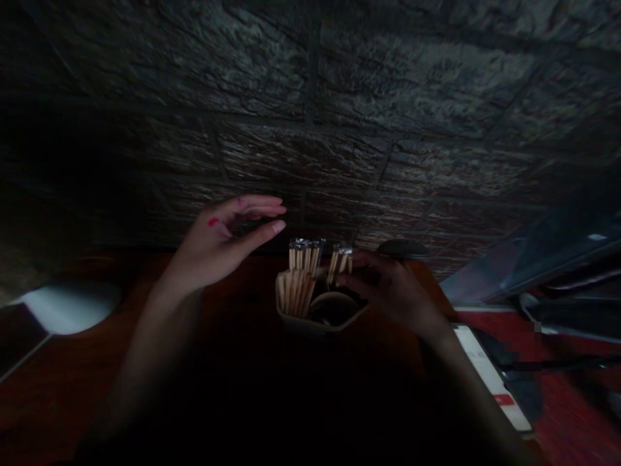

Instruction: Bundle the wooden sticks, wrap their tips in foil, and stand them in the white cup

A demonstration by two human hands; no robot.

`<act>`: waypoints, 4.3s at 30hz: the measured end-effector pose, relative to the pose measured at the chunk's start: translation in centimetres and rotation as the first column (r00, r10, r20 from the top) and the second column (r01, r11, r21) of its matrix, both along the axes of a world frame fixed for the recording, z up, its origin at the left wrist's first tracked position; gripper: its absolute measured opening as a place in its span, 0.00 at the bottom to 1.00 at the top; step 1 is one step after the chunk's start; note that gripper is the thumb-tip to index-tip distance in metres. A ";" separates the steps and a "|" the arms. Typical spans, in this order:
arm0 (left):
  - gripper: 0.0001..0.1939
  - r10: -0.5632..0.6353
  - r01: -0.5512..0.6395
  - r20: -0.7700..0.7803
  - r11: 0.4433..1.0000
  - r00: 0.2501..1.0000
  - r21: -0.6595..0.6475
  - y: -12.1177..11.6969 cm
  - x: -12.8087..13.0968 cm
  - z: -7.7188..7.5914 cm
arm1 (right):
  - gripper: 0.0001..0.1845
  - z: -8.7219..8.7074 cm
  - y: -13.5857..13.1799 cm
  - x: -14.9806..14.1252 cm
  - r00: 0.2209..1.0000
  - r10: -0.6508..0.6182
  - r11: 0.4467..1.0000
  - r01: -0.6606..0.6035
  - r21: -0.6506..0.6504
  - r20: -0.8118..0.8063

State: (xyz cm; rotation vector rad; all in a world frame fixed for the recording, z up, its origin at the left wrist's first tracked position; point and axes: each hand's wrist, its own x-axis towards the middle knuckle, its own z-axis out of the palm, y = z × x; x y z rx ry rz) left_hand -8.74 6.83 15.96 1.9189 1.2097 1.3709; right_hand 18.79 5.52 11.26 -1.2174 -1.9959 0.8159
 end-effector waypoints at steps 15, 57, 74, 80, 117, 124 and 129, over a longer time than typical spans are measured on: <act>0.17 -0.117 0.116 0.005 0.991 0.993 0.070 -0.4 1.4 1.1 | 0.09 -0.4 0.7 0.4 0.999 0.048 0.999 -0.048 0.006 0.005; 0.13 -0.068 0.069 -0.069 0.998 0.995 0.012 0.4 1.6 1.4 | 0.09 0.1 0.1 0.5 0.992 -0.087 0.996 0.087 0.012 0.093; 0.15 -0.249 0.235 -0.284 0.969 0.926 -0.082 0.6 3.7 8.0 | 0.08 0.3 0.3 1.7 0.998 0.034 0.999 -0.034 0.001 0.049; 0.12 -0.401 0.344 -0.448 0.916 0.799 -0.206 2.0 6.6 9.4 | 0.10 0.3 0.1 0.9 0.995 0.088 0.996 -0.089 -0.027 -0.055; 0.15 -0.317 0.145 -0.946 0.935 -0.072 -0.324 3.3 14.7 9.1 | 0.06 -1.8 1.0 -0.3 0.977 0.005 0.993 -0.030 -0.112 -0.214; 0.15 -0.370 0.111 -0.927 0.920 -0.063 -0.375 3.8 14.2 8.7 | 0.06 -1.7 1.1 -0.1 0.979 0.028 0.995 -0.048 -0.092 -0.204; 0.16 -0.358 0.116 -0.932 0.925 -0.065 -0.363 3.9 14.2 8.7 | 0.11 -0.8 0.7 0.4 1.000 -0.001 0.992 -0.003 0.125 0.027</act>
